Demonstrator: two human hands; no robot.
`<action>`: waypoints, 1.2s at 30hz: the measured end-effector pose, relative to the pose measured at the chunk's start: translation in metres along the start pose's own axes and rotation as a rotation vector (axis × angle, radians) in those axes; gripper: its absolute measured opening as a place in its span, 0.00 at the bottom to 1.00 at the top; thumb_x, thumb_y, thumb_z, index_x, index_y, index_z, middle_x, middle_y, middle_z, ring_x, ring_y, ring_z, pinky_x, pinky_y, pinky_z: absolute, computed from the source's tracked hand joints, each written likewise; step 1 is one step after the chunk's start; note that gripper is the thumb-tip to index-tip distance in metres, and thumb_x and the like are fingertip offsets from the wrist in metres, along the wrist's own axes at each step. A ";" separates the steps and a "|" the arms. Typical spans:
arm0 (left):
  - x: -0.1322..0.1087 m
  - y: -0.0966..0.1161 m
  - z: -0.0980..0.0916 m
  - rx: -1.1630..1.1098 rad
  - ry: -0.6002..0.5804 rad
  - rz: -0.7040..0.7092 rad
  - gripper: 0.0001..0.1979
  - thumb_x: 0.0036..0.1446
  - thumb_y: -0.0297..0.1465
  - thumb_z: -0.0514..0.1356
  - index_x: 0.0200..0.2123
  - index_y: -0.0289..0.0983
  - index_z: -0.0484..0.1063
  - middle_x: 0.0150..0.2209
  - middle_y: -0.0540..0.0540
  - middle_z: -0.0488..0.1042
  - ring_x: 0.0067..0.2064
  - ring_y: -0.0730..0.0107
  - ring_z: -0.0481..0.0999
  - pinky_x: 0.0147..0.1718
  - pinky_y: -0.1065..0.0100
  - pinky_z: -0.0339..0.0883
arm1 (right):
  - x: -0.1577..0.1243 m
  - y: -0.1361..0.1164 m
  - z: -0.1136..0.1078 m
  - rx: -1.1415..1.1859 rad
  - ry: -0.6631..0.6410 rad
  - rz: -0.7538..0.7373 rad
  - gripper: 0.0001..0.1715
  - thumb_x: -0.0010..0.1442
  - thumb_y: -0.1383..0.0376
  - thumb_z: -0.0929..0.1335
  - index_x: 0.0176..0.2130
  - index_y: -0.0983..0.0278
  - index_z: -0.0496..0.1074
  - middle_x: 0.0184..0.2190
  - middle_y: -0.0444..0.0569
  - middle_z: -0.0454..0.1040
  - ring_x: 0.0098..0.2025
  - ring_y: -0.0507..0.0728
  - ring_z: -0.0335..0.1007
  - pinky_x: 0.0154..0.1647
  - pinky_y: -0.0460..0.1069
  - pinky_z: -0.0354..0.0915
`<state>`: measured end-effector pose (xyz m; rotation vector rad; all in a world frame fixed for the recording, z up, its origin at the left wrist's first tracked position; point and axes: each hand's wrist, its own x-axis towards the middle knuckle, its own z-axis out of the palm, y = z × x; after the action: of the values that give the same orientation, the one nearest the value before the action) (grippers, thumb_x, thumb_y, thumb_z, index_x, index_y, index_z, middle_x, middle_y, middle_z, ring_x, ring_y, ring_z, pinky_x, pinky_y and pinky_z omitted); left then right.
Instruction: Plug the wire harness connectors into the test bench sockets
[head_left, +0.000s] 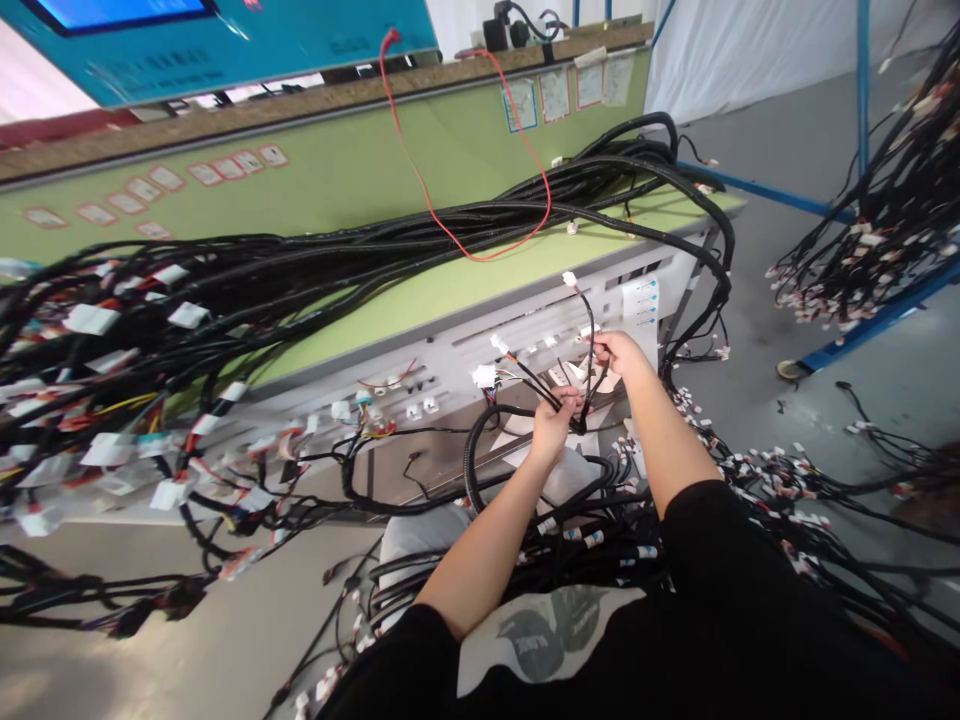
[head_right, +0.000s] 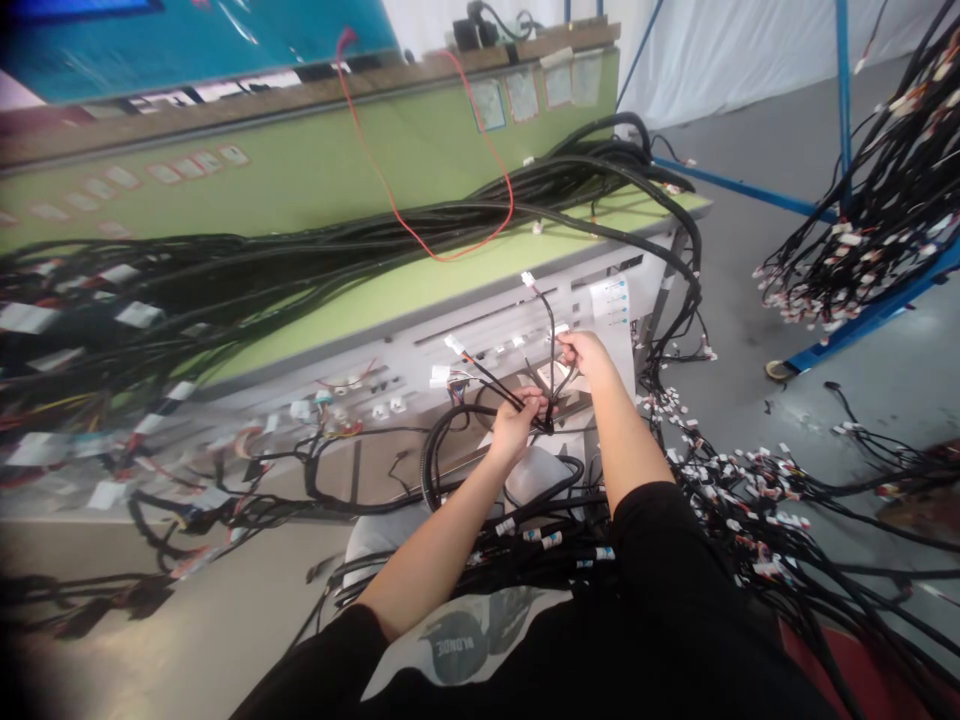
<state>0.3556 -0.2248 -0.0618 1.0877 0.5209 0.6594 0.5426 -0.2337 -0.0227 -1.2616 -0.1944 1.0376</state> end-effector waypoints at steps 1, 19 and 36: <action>0.000 0.000 0.000 -0.008 -0.003 0.000 0.16 0.45 0.38 0.64 0.35 0.35 0.67 0.27 0.51 0.70 0.27 0.70 0.75 0.34 0.62 0.70 | 0.001 0.001 0.000 0.004 -0.008 -0.009 0.07 0.55 0.72 0.63 0.25 0.70 0.66 0.08 0.37 0.53 0.11 0.43 0.42 0.15 0.40 0.57; 0.003 -0.004 -0.003 0.006 -0.024 0.015 0.17 0.45 0.40 0.65 0.34 0.35 0.67 0.27 0.50 0.71 0.28 0.67 0.76 0.32 0.64 0.69 | -0.002 0.008 0.001 0.029 -0.048 -0.151 0.05 0.50 0.67 0.67 0.26 0.69 0.67 0.08 0.34 0.50 0.11 0.43 0.40 0.14 0.40 0.52; 0.003 -0.007 -0.002 -0.001 -0.050 0.023 0.16 0.46 0.39 0.64 0.34 0.35 0.67 0.27 0.50 0.70 0.28 0.68 0.76 0.32 0.67 0.68 | 0.016 0.016 0.016 -0.068 0.137 -0.273 0.10 0.51 0.62 0.67 0.23 0.65 0.66 0.10 0.36 0.51 0.12 0.44 0.41 0.14 0.43 0.52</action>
<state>0.3581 -0.2231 -0.0694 1.1079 0.4653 0.6509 0.5321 -0.2123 -0.0372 -1.3209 -0.2895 0.7136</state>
